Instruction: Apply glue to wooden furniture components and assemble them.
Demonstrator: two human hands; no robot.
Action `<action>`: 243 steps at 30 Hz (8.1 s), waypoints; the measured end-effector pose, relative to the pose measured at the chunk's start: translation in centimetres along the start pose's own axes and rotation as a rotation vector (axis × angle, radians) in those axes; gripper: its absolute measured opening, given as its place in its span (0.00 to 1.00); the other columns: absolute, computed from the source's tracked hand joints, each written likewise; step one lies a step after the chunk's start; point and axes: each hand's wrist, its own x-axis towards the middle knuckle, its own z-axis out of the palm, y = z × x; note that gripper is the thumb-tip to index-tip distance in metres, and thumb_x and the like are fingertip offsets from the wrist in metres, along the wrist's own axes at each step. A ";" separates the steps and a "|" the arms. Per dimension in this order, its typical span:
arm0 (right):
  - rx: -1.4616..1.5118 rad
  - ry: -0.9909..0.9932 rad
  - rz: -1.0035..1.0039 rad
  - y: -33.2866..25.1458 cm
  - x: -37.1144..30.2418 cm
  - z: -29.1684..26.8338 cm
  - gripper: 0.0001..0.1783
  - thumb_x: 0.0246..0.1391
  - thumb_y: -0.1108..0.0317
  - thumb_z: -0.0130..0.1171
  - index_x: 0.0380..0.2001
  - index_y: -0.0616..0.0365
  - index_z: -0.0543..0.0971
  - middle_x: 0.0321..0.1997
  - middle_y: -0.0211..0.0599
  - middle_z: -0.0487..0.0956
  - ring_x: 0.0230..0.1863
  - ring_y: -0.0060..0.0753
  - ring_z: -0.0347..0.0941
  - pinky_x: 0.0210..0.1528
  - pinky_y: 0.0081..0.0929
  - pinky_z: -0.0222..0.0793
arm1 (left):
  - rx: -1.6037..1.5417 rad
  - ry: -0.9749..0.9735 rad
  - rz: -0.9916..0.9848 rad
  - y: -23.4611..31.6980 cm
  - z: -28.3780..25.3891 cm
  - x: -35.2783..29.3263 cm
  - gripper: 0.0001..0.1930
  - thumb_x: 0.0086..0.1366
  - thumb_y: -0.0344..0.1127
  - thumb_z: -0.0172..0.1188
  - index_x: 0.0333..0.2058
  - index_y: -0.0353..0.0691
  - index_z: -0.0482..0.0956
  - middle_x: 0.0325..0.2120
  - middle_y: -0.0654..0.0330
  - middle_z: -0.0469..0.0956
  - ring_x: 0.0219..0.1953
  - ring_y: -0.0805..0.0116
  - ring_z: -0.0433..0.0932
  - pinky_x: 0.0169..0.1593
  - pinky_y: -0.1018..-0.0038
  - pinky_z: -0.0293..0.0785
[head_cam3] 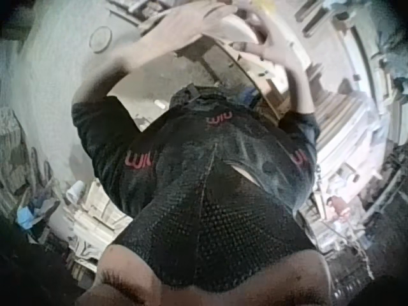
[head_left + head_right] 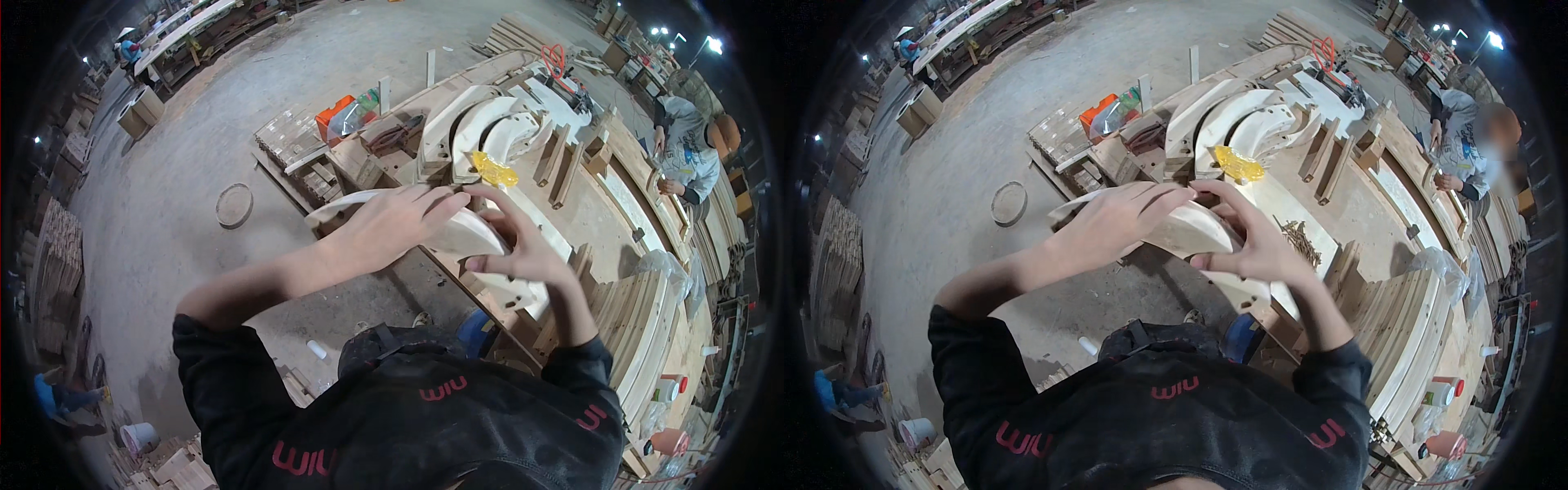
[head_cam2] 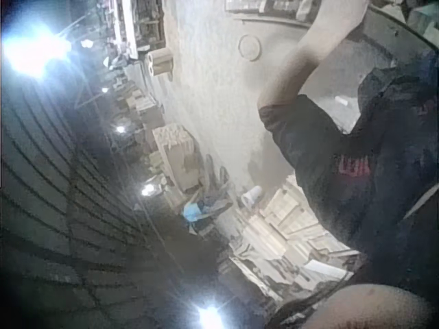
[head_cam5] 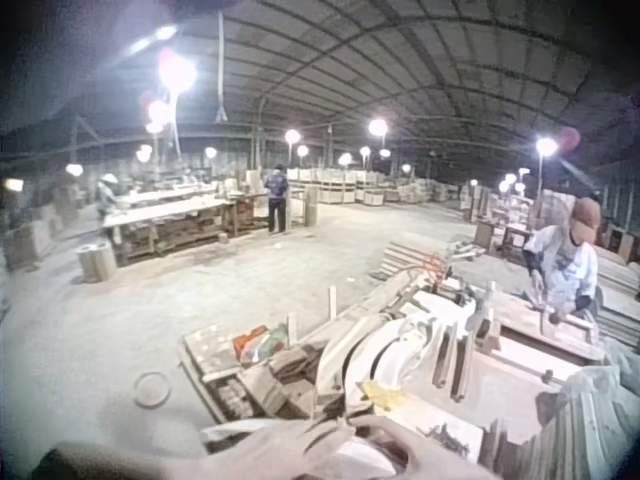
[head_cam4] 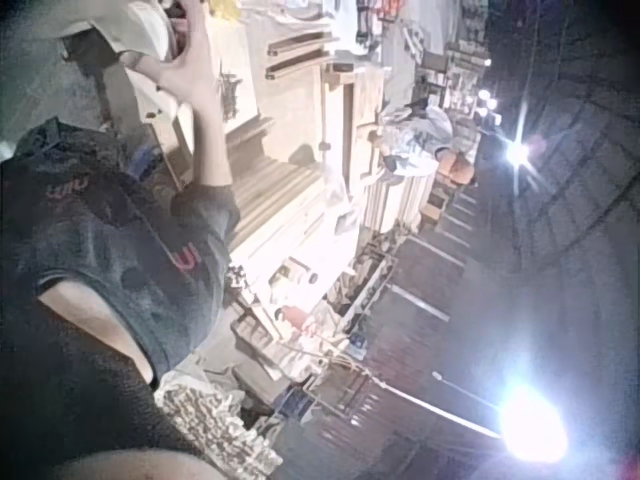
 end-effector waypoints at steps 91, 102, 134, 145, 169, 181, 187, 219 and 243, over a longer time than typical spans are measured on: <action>-0.118 0.373 -0.127 -5.8 -2.0 2.1 0.16 0.65 0.57 0.39 0.37 0.62 0.65 0.28 0.32 0.62 0.29 0.27 0.60 0.34 0.22 0.59 | -1.449 0.413 -0.621 7.8 6.5 -3.4 0.38 0.58 0.67 0.50 0.46 0.31 0.68 0.39 0.58 0.75 0.43 0.70 0.72 0.46 0.73 0.67; -0.519 0.369 -0.268 -6.9 -1.1 2.3 0.19 0.63 0.54 0.43 0.34 0.63 0.63 0.31 0.44 0.60 0.31 0.46 0.58 0.37 0.32 0.59 | -1.350 0.276 -0.555 7.7 6.7 -3.3 0.38 0.58 0.64 0.50 0.51 0.32 0.64 0.41 0.50 0.75 0.45 0.56 0.74 0.48 0.69 0.67; -0.657 0.291 -0.380 -7.4 0.4 3.9 0.14 0.58 0.61 0.50 0.27 0.63 0.70 0.27 0.42 0.62 0.30 0.43 0.62 0.32 0.33 0.60 | -1.424 0.540 -0.585 7.0 7.4 -4.2 0.39 0.56 0.69 0.50 0.44 0.31 0.69 0.37 0.56 0.74 0.41 0.66 0.72 0.44 0.70 0.67; -0.601 0.237 -0.389 -6.4 0.5 5.3 0.10 0.56 0.64 0.52 0.29 0.60 0.73 0.27 0.41 0.64 0.32 0.42 0.64 0.34 0.34 0.62 | -1.442 0.678 -0.623 6.4 8.4 -4.5 0.45 0.57 0.72 0.43 0.52 0.29 0.62 0.46 0.54 0.69 0.48 0.67 0.69 0.50 0.70 0.66; -0.592 0.147 -0.437 -4.2 1.4 6.2 0.14 0.56 0.61 0.52 0.25 0.62 0.73 0.30 0.40 0.65 0.33 0.41 0.64 0.36 0.33 0.63 | -1.467 1.264 -0.932 4.1 1.8 -1.4 0.45 0.58 0.75 0.20 0.62 0.45 0.52 0.56 0.54 0.61 0.54 0.55 0.68 0.55 0.58 0.66; -0.587 0.069 -0.424 -3.6 1.8 6.8 0.13 0.55 0.62 0.53 0.26 0.62 0.74 0.31 0.39 0.65 0.35 0.41 0.65 0.34 0.34 0.66 | -1.398 1.422 -0.906 2.0 -0.3 -2.2 0.40 0.61 0.71 0.18 0.61 0.52 0.55 0.50 0.54 0.69 0.43 0.50 0.76 0.47 0.52 0.74; -0.562 0.052 -0.414 -3.0 1.9 7.0 0.12 0.55 0.63 0.53 0.25 0.62 0.74 0.31 0.40 0.65 0.35 0.41 0.64 0.35 0.35 0.65 | -1.289 1.407 -0.928 1.2 -0.8 -3.2 0.38 0.61 0.71 0.19 0.62 0.56 0.54 0.49 0.54 0.70 0.45 0.50 0.75 0.47 0.50 0.74; -0.489 -0.004 -0.388 -1.1 1.8 7.1 0.15 0.57 0.63 0.51 0.23 0.64 0.72 0.28 0.41 0.65 0.34 0.42 0.64 0.36 0.37 0.63 | -1.989 1.243 -0.306 -3.9 -0.9 -11.1 0.44 0.57 0.73 0.37 0.56 0.38 0.63 0.50 0.44 0.69 0.52 0.45 0.70 0.56 0.49 0.65; 0.534 -0.289 0.301 1.6 -0.4 4.7 0.18 0.61 0.54 0.50 0.34 0.60 0.72 0.26 0.27 0.74 0.26 0.15 0.71 0.20 0.13 0.67 | -1.338 1.420 -0.873 -2.5 1.1 -8.0 0.39 0.60 0.72 0.27 0.62 0.52 0.54 0.57 0.53 0.61 0.55 0.53 0.66 0.57 0.51 0.65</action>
